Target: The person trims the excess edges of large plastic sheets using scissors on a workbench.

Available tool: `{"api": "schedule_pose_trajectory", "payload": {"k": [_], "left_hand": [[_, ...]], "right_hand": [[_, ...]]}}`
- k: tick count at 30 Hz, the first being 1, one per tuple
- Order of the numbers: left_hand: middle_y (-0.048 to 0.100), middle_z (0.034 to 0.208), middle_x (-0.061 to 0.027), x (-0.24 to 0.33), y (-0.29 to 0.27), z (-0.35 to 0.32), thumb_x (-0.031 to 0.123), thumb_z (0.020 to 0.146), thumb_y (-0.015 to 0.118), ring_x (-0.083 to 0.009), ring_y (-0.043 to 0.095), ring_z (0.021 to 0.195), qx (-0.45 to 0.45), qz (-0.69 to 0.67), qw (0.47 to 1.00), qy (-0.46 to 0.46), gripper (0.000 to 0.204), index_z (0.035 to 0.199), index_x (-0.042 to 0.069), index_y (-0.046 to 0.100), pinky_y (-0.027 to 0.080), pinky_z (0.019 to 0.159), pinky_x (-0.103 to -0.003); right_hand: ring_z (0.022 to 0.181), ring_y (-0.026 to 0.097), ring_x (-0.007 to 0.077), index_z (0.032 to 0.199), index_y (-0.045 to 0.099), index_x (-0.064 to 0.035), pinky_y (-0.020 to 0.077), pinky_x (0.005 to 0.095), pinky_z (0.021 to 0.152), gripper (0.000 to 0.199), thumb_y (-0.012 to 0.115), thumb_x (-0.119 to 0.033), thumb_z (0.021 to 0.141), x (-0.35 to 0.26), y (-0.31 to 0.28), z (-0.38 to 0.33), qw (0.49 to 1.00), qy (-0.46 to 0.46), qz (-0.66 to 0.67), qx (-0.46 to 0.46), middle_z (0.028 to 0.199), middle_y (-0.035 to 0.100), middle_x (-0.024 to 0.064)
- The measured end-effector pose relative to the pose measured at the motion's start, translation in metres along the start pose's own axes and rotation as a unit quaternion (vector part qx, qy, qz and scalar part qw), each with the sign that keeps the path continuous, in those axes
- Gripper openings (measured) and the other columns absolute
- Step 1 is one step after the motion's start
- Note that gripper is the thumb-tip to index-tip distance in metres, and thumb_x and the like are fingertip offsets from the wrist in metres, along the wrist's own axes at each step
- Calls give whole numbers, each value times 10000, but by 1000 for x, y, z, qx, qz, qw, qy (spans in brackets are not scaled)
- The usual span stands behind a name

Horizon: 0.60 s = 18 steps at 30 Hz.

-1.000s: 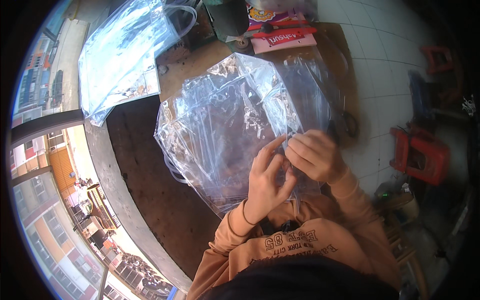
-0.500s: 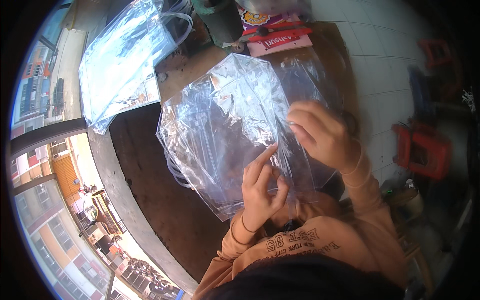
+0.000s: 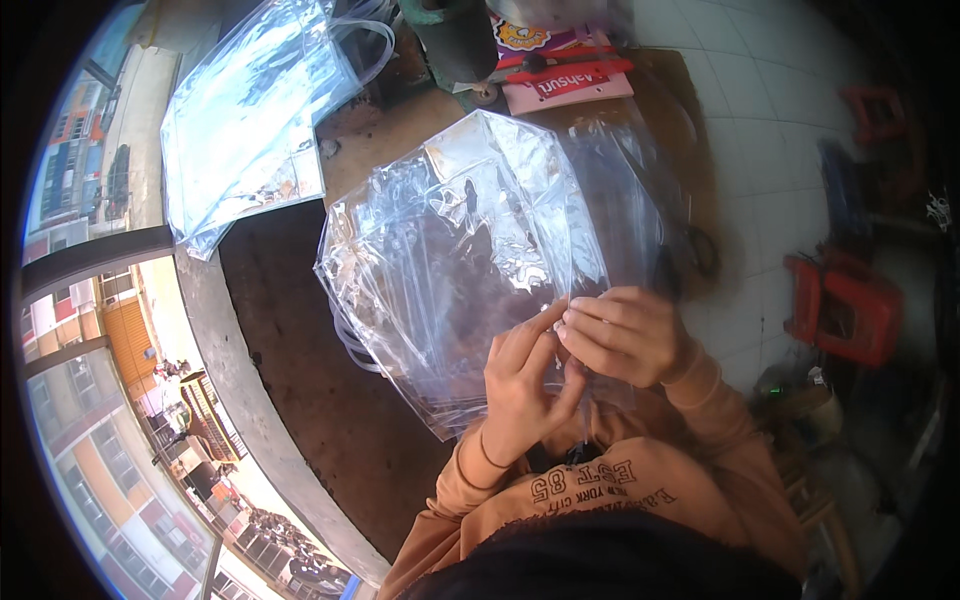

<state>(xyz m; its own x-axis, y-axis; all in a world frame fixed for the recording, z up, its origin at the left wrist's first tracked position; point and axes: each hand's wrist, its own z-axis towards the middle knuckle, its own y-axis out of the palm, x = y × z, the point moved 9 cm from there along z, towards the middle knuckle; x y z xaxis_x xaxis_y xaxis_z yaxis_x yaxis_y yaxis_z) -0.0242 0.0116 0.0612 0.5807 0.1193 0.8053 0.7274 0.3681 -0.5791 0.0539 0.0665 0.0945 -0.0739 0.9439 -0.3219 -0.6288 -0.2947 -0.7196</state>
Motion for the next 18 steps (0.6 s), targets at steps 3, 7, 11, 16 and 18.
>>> {"api": "schedule_pose_trajectory", "payload": {"k": [3,7,11,16,18], "left_hand": [[596,1101,-127,5,-1,1,43,636,624,-250,581,819,2,10,1000,12,211,839,6,582,429,737,-319],[597,1089,-115,9,-1,0,44,642,620,-250,579,815,10,27,999,22,204,839,7,581,428,719,-317],[598,1075,-101,15,7,-10,37,634,612,-243,576,803,-21,28,999,13,132,754,17,561,422,690,-317],[586,1049,-148,18,0,-14,-11,587,578,-259,548,733,9,23,1000,15,114,696,2,545,427,665,-330],[587,1043,-154,18,-1,-13,-9,586,575,-256,547,733,14,14,1000,12,106,686,-1,541,429,658,-332]], "right_hand": [[842,605,157,942,611,-81,489,264,697,186,583,-150,772,-6,2,0,999,-22,-38,-19,870,617,24],[844,584,199,953,585,-31,496,302,709,212,599,-93,751,-9,6,4,1000,-19,-3,-21,886,588,76],[833,566,264,991,535,22,492,341,712,255,582,-7,743,15,2,12,998,70,11,2,907,552,145],[816,542,300,1030,488,26,473,370,727,318,547,74,722,62,-8,36,990,115,-42,71,902,533,165],[811,532,302,1039,481,19,464,375,730,351,544,100,703,87,-13,44,983,125,-77,113,887,531,161]]}}
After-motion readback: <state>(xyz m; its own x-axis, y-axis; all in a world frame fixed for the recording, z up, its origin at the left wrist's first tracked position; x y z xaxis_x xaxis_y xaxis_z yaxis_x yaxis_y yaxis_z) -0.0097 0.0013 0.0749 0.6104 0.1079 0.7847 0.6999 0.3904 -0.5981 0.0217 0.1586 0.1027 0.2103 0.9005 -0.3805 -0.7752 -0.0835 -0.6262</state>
